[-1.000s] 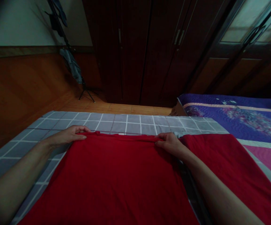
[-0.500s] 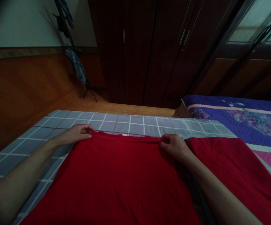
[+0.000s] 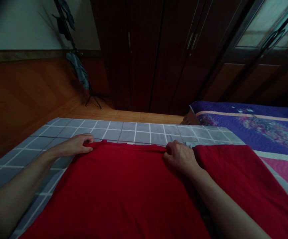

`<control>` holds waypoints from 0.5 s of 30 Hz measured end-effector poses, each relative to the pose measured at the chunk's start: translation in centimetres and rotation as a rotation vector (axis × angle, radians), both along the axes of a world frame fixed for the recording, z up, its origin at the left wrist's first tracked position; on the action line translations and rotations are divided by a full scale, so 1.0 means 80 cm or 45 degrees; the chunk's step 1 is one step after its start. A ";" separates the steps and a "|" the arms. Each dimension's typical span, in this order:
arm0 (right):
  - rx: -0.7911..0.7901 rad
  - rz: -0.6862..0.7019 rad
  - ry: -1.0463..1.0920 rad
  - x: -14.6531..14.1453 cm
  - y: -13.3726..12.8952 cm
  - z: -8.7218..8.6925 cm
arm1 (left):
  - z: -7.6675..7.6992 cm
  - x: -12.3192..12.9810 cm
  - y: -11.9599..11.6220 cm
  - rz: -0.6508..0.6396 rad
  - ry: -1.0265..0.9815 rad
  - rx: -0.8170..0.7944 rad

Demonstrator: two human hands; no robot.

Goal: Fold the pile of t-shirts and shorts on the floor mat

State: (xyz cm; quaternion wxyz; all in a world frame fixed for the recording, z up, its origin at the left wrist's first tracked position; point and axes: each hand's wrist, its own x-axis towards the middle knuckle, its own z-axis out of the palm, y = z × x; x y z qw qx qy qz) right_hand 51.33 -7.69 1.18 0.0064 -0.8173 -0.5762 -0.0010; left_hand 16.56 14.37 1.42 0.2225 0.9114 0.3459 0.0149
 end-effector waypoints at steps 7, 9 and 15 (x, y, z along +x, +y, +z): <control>0.163 -0.010 -0.012 0.001 0.004 -0.005 | 0.019 -0.023 0.008 0.082 -0.155 -0.256; 0.144 -0.062 0.022 0.004 0.004 -0.005 | 0.010 -0.026 0.015 0.137 -0.180 -0.287; 0.134 -0.079 0.049 0.009 0.003 -0.003 | -0.006 -0.008 0.008 0.267 -0.162 0.038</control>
